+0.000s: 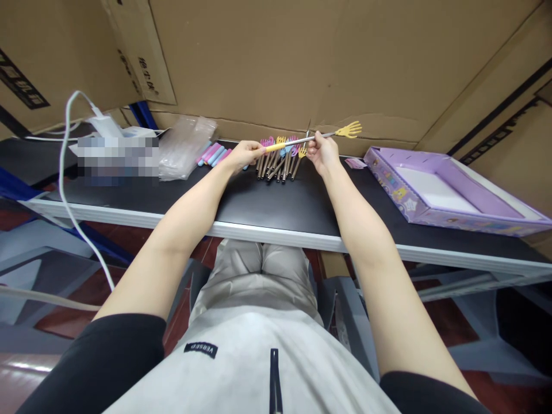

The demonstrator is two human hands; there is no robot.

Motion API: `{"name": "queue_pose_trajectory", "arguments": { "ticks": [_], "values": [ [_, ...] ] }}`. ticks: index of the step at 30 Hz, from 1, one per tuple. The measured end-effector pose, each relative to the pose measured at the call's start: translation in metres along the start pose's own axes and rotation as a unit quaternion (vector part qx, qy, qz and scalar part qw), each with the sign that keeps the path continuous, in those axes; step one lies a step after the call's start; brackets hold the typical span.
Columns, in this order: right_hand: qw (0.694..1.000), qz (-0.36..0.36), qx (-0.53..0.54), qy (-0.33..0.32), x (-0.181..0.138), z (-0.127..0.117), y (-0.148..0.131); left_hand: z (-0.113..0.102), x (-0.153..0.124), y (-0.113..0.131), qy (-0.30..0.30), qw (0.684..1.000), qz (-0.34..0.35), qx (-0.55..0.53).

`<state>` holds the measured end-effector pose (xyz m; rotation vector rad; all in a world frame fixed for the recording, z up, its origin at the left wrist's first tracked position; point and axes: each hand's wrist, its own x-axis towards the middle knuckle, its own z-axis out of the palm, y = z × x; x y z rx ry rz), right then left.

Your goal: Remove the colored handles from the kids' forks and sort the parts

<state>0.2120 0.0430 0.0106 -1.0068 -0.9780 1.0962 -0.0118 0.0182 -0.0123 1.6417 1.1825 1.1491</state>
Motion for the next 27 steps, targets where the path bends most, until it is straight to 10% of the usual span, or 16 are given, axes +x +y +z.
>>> {"name": "queue_pose_trajectory", "arguments": {
  "ticks": [27],
  "values": [
    [0.995,0.028,-0.031,-0.094,-0.016,0.023,0.017,0.014,-0.002,0.006,0.009,1.0,0.006,0.003]
  ]
}}
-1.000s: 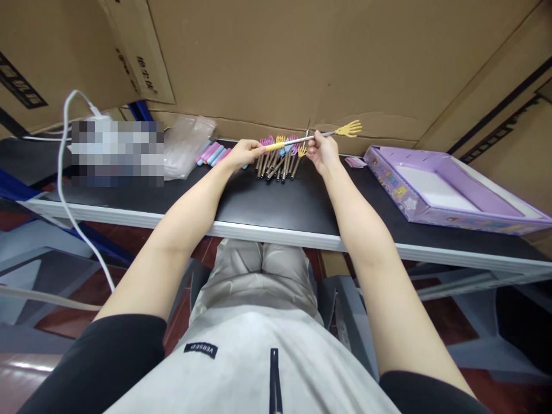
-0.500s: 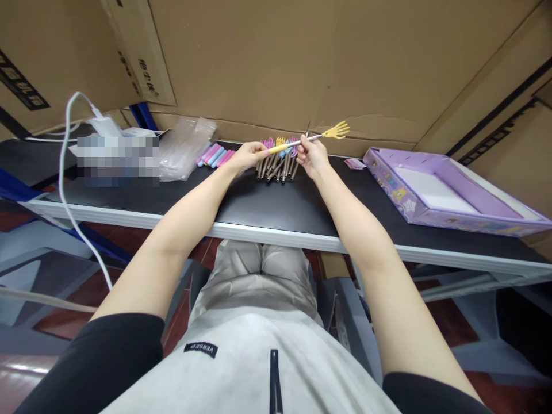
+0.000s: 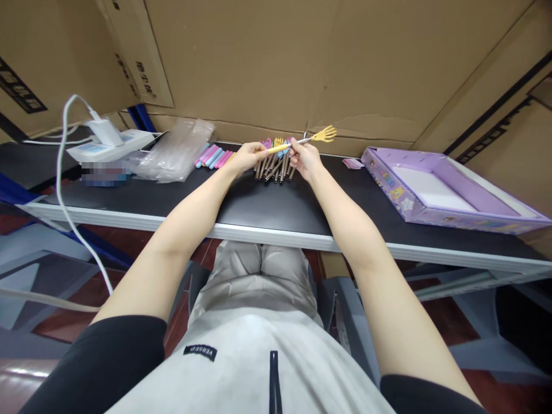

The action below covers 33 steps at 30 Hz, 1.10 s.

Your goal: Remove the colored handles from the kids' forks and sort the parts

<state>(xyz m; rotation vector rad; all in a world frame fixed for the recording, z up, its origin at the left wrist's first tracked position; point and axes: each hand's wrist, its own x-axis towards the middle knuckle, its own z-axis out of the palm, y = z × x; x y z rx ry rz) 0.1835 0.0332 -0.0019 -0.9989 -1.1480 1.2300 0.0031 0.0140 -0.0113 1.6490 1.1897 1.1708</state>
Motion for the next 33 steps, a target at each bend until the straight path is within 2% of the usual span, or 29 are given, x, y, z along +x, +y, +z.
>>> {"name": "queue_pose_trajectory", "arguments": {
  "ticks": [4,8,15,27,30,33],
  "values": [
    [0.998,-0.043,0.006,0.05,0.013,-0.012,0.0,-0.001,-0.002,0.005,-0.002,1.0,-0.012,-0.005],
    [0.996,-0.043,0.022,0.077,0.015,-0.02,-0.004,-0.001,-0.003,0.006,0.0,1.0,-0.014,0.01],
    [0.997,-0.004,0.055,0.06,0.0,-0.01,-0.013,-0.003,0.001,-0.003,0.012,1.0,0.017,0.022],
    [0.996,-0.027,0.059,0.063,0.01,-0.006,-0.006,0.004,0.0,0.001,0.026,0.998,0.056,-0.017],
    [0.997,-0.026,0.05,0.06,0.005,-0.004,-0.008,0.004,0.003,-0.005,0.003,0.998,0.061,0.013],
    [0.998,-0.018,0.041,0.053,-0.002,-0.001,-0.01,0.002,0.009,-0.013,-0.013,0.993,0.072,0.089]
  ]
}}
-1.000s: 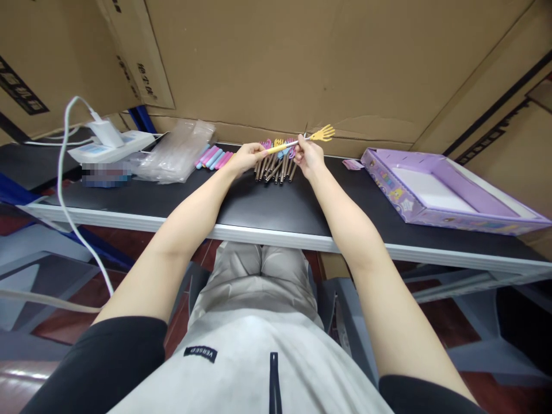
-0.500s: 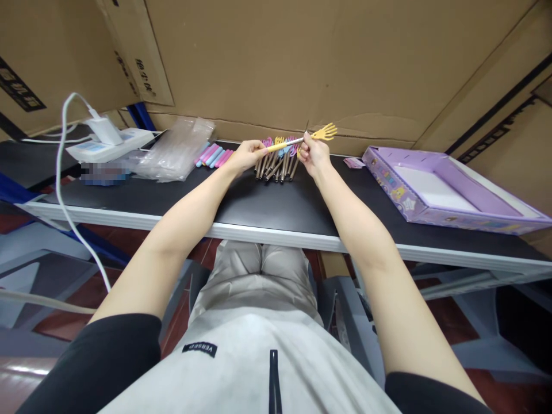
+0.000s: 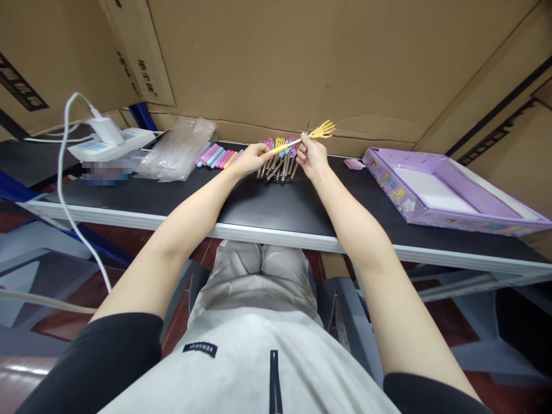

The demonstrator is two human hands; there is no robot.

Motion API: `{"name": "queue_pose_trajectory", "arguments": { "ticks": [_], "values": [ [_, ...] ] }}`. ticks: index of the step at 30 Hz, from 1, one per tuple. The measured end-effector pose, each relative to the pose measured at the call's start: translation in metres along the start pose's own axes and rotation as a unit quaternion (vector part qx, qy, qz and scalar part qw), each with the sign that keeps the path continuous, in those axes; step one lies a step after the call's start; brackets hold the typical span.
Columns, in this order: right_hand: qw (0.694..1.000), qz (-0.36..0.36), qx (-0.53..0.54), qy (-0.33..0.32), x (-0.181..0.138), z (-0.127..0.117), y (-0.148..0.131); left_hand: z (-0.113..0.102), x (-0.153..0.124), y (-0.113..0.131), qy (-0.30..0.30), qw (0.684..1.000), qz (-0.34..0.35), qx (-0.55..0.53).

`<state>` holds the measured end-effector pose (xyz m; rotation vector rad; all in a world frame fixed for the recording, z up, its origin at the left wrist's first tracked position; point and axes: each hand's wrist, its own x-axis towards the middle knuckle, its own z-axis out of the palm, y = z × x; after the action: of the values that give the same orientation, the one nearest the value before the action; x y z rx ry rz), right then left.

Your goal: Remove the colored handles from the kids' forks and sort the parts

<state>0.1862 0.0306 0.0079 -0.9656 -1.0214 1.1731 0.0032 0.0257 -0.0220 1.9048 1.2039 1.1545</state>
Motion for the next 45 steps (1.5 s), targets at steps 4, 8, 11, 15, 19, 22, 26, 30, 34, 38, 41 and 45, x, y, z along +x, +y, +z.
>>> {"name": "queue_pose_trajectory", "arguments": {
  "ticks": [4,8,11,15,19,22,26,30,34,38,41,45],
  "values": [
    [1.0,0.017,-0.015,0.005,-0.007,0.002,-0.001,0.0,0.004,-0.008,0.011,0.995,0.029,0.095],
    [0.998,0.037,-0.04,-0.012,-0.012,0.003,0.001,0.0,0.004,-0.009,0.023,0.99,0.037,0.131],
    [0.997,0.044,-0.05,-0.035,-0.014,0.004,0.003,-0.001,0.004,-0.01,0.021,0.99,0.058,0.129],
    [0.997,0.036,-0.042,-0.045,-0.01,0.004,0.005,-0.002,0.007,-0.012,0.018,0.989,0.073,0.128],
    [0.999,0.031,-0.02,-0.036,-0.007,0.0,0.003,-0.006,0.009,-0.015,0.03,0.982,0.087,0.165],
    [0.999,0.041,-0.011,-0.031,-0.008,-0.002,-0.001,-0.009,0.01,-0.017,0.032,0.979,0.087,0.181],
    [0.998,0.051,-0.011,-0.027,-0.008,-0.003,-0.003,-0.012,0.01,-0.018,0.04,0.976,0.081,0.197],
    [0.998,0.051,-0.034,-0.02,-0.006,-0.003,0.0,-0.014,0.01,-0.02,0.03,0.972,0.087,0.218],
    [0.998,0.052,-0.047,-0.009,-0.005,-0.003,0.001,-0.013,0.01,-0.022,0.024,0.971,0.092,0.221],
    [0.998,0.051,-0.043,0.005,-0.006,-0.002,0.001,-0.011,0.01,-0.022,0.028,0.975,0.093,0.201],
    [0.998,0.046,-0.047,0.016,-0.005,-0.002,0.001,-0.01,0.01,-0.022,0.023,0.978,0.099,0.183],
    [0.997,0.052,-0.048,0.025,-0.007,-0.001,0.0,-0.01,0.009,-0.021,0.016,0.977,0.099,0.187]
  ]
}}
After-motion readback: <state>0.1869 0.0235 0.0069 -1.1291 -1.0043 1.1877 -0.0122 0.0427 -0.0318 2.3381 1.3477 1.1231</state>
